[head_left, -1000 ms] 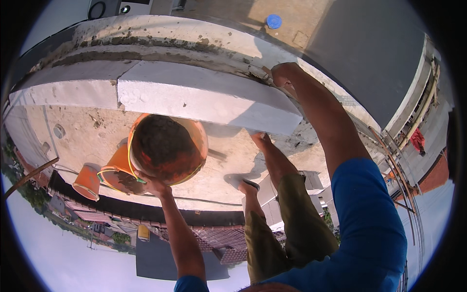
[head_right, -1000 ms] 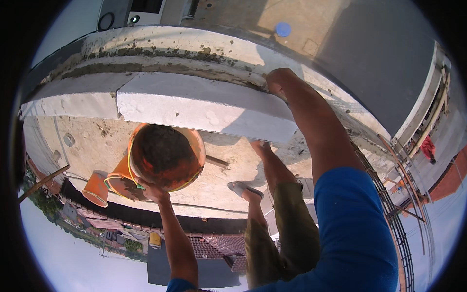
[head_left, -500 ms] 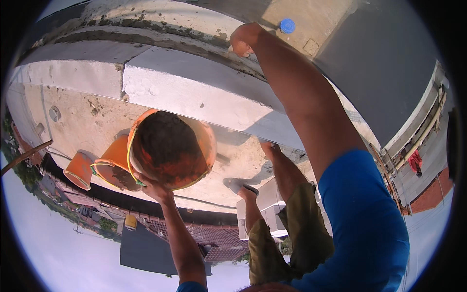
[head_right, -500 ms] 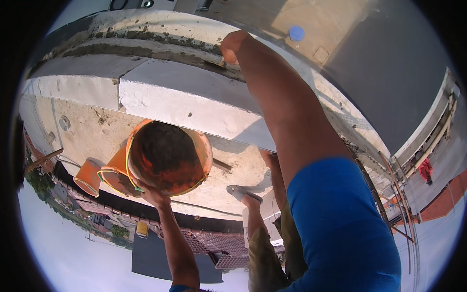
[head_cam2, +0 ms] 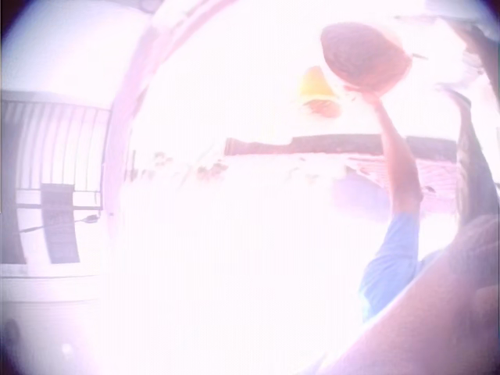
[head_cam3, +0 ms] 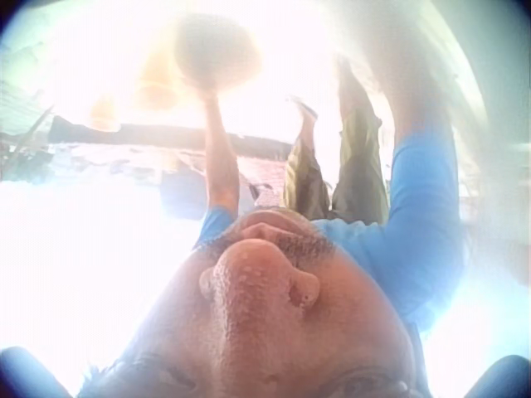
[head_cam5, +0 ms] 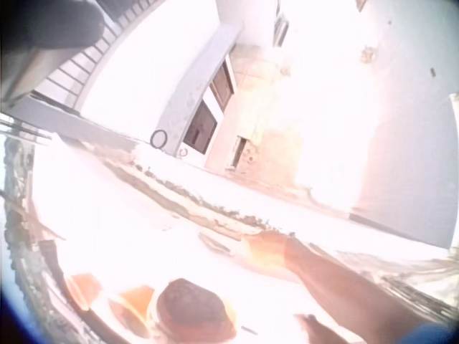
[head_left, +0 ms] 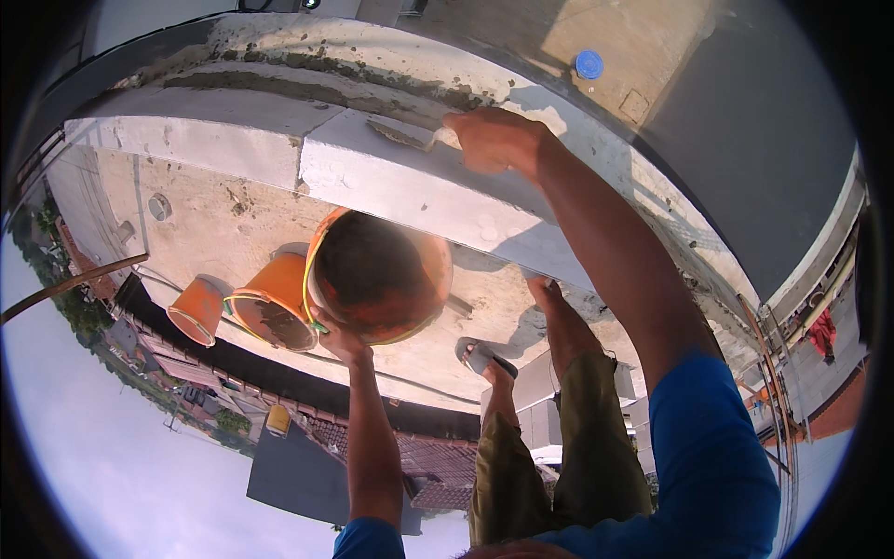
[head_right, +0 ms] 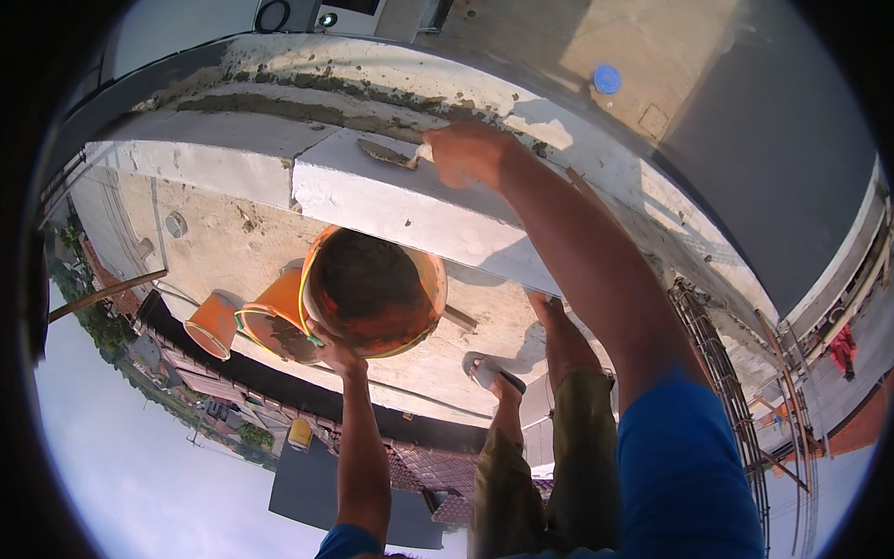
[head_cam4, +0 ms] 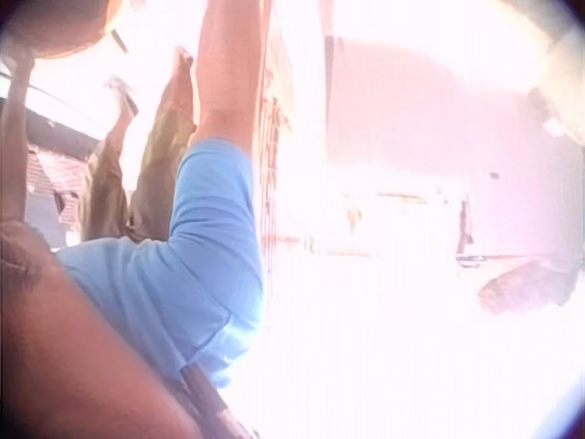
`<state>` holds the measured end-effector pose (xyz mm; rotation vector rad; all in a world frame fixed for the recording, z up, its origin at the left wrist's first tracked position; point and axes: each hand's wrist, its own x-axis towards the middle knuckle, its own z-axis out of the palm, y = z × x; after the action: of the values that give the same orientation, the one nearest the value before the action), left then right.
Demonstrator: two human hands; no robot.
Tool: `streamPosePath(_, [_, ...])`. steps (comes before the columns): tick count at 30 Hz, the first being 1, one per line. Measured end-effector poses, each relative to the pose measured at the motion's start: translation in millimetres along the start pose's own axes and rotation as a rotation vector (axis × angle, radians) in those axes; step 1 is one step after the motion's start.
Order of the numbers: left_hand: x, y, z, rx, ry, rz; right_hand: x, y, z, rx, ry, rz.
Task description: The person scoops cement from a bucket with a trowel and applies it to a low wall on a rooftop. They smooth the cement along the wall and occasionally dip the trowel into a bucket of water. The person also handles white rectangular blocks, placing them on the rooftop surface.
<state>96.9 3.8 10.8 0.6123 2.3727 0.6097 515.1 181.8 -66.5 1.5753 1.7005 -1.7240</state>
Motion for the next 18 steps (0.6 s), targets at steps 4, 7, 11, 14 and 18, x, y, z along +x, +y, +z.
streamPosePath(4, [-4.2,21.3,-0.8,-0.014,-0.047,-0.091,-33.6,38.0,13.8,0.052,-0.058,0.298])
streamPosePath(7, [-8.2,36.1,4.9,-0.02,-0.071,0.001,11.0,91.3,41.5,0.004,-0.177,0.401])
streamPosePath(11, [-1.8,25.1,-0.9,0.018,0.003,0.037,77.6,64.3,36.4,-0.152,-0.24,0.364])
streamPosePath(14, [6.9,24.3,2.8,0.03,0.024,0.046,133.7,41.2,21.0,-0.195,-0.086,0.3])
streamPosePath(18, [14.8,13.4,-10.9,0.011,-0.083,-0.067,178.4,-53.3,-31.9,-0.177,-0.172,0.336])
